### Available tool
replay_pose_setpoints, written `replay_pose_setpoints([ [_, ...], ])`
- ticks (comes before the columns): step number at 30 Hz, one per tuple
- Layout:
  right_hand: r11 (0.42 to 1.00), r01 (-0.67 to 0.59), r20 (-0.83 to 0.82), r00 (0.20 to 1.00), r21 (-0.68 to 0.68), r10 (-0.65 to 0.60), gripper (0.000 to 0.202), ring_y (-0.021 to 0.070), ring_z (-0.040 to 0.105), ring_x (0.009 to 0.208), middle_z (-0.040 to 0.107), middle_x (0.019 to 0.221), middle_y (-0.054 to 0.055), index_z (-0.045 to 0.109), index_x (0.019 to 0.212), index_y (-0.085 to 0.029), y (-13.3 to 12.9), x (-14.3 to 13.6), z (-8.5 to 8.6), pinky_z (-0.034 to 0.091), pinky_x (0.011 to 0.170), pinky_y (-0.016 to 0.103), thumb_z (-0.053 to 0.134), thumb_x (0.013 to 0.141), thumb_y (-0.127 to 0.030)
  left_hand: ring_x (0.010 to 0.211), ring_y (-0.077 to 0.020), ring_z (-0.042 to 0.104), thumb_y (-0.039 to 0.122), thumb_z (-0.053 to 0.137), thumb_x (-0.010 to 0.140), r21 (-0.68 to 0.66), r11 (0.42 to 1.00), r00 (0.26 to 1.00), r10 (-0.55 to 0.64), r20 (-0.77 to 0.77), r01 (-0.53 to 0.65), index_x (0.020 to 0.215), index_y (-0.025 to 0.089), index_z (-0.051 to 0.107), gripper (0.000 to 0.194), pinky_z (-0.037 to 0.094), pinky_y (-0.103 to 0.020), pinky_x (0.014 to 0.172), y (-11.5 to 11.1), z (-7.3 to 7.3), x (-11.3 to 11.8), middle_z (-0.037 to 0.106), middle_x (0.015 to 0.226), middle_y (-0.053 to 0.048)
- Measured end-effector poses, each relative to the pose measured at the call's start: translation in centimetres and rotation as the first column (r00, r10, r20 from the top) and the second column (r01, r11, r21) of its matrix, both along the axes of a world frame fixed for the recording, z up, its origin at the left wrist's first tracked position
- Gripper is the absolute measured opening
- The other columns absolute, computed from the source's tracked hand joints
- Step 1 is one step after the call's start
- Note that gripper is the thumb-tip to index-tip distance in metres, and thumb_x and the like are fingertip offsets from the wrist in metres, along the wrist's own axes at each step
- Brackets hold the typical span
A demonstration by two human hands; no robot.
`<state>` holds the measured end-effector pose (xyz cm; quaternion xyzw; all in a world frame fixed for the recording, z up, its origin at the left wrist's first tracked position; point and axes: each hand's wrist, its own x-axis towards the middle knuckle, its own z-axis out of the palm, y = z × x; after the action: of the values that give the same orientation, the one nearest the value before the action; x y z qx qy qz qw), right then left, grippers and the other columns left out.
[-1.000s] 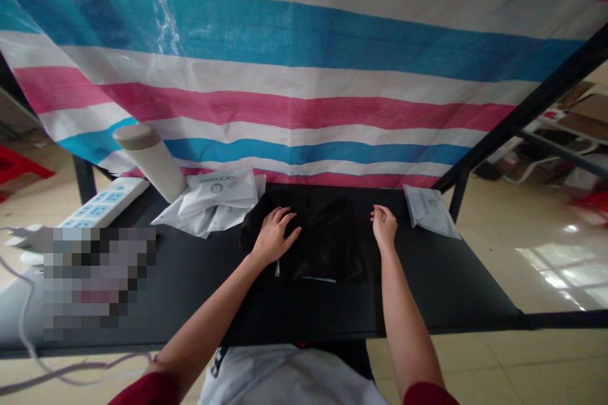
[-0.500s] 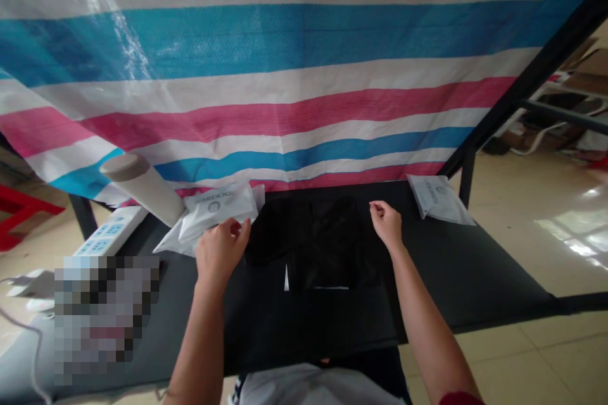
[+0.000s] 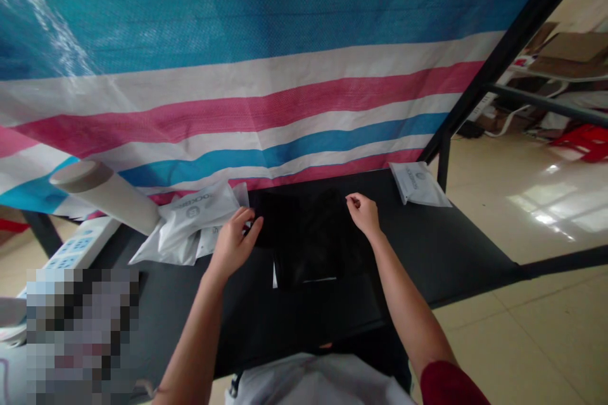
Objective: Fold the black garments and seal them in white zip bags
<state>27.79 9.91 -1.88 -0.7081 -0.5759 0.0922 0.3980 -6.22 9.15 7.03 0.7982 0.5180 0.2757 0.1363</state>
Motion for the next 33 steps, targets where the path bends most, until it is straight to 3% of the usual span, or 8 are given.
replay_pose_setpoints([
  [5, 0.993, -0.063, 0.141, 0.987, -0.098, 0.077, 0.018, 0.0174, 0.065, 0.072, 0.072, 0.085, 0.002, 0.07, 0.088, -0.024, -0.1, -1.0, -0.1, 0.042, 0.063, 0.025, 0.054, 0.084, -0.028, 0.08, -0.0178, 0.063, 0.036, 0.04, 0.095, -0.073, 0.975, 0.978, -0.209, 0.008, 0.209, 0.085, 0.021, 0.058, 0.025, 0.047, -0.029, 0.072, 0.2, -1.8, 7.8, 0.063, 0.093, -0.005],
  [7, 0.989, -0.086, 0.143, 0.984, -0.12, 0.103, 0.016, 0.0167, 0.065, 0.071, 0.072, 0.085, 0.002, 0.07, 0.087, -0.024, -0.2, -1.1, -0.1, 0.042, 0.063, 0.025, 0.055, 0.084, -0.027, 0.089, -0.0197, 0.065, 0.034, 0.049, 0.091, -0.199, 0.891, 0.912, -0.406, 0.058, 0.409, 0.102, 0.023, 0.06, 0.019, 0.05, -0.03, 0.08, 0.0, -2.5, 9.6, 0.066, 0.1, -0.005],
  [9, 0.984, -0.107, 0.118, 0.985, -0.145, 0.125, 0.016, 0.0165, 0.065, 0.071, 0.072, 0.084, 0.001, 0.07, 0.087, -0.024, -0.3, -1.0, 0.0, 0.042, 0.063, 0.025, 0.055, 0.085, -0.027, 0.096, -0.0206, 0.066, 0.034, 0.055, 0.088, -0.255, 0.817, 0.856, -0.499, 0.136, 0.517, 0.12, 0.024, 0.053, 0.034, 0.051, -0.032, 0.086, -0.4, -2.7, 9.9, 0.068, 0.104, -0.005],
  [15, 0.971, -0.145, 0.165, 0.97, -0.189, 0.177, 0.014, 0.0169, 0.065, 0.075, 0.07, 0.088, 0.003, 0.071, 0.09, -0.024, -0.3, -1.2, 0.7, 0.043, 0.064, 0.024, 0.058, 0.085, -0.026, 0.119, -0.0271, 0.055, 0.042, 0.06, 0.086, -0.081, 0.937, 0.94, -0.336, 0.052, 0.34, 0.128, 0.021, 0.048, 0.049, 0.045, -0.043, 0.103, -2.2, -1.9, 5.7, 0.06, 0.125, -0.012],
  [22, 0.924, -0.299, 0.065, 0.944, -0.239, 0.322, 0.026, 0.0203, 0.067, 0.09, 0.069, 0.104, 0.006, 0.068, 0.109, -0.024, -4.0, -1.7, 2.9, 0.05, 0.079, 0.028, 0.06, 0.087, -0.034, 0.144, -0.0367, 0.026, 0.059, 0.069, 0.071, -0.151, 0.904, 0.869, -0.427, -0.251, 0.401, 0.149, 0.02, 0.031, 0.095, 0.029, -0.054, 0.116, -5.6, -5.8, 0.8, 0.036, 0.153, -0.015],
  [25, 0.869, -0.449, -0.015, 0.89, -0.208, 0.456, 0.039, 0.0234, 0.062, 0.112, 0.065, 0.121, 0.007, 0.062, 0.122, -0.025, -8.3, -2.2, 2.6, 0.049, 0.095, 0.035, 0.06, 0.087, -0.04, 0.147, -0.0352, 0.019, 0.055, 0.065, 0.077, -0.17, 0.893, 0.843, -0.449, -0.296, 0.416, 0.15, 0.02, 0.033, 0.087, 0.025, -0.054, 0.118, -6.5, -6.7, -0.2, 0.029, 0.157, -0.012],
  [28, 0.802, -0.554, 0.03, 0.819, -0.224, 0.573, 0.054, 0.0291, 0.041, 0.137, 0.05, 0.143, 0.009, 0.059, 0.129, -0.026, -12.1, -2.4, 1.5, 0.033, 0.113, 0.048, 0.071, 0.077, -0.037, 0.148, -0.0323, 0.015, 0.044, 0.058, 0.085, -0.168, 0.884, 0.842, -0.467, -0.27, 0.437, 0.149, 0.02, 0.035, 0.072, 0.026, -0.051, 0.119, -6.7, -6.6, -0.7, 0.027, 0.158, -0.008],
  [33, 0.725, -0.639, -0.018, 0.753, -0.257, 0.657, 0.085, 0.0279, 0.029, 0.144, 0.042, 0.151, 0.007, 0.045, 0.143, -0.03, -14.2, -1.1, 0.9, 0.021, 0.119, 0.052, 0.08, 0.066, -0.038, 0.146, -0.0303, 0.025, 0.029, 0.049, 0.087, -0.164, 0.91, 0.892, -0.408, -0.196, 0.38, 0.139, 0.026, 0.052, 0.051, 0.03, -0.053, 0.117, -6.2, -6.8, -0.7, 0.041, 0.151, -0.003],
])
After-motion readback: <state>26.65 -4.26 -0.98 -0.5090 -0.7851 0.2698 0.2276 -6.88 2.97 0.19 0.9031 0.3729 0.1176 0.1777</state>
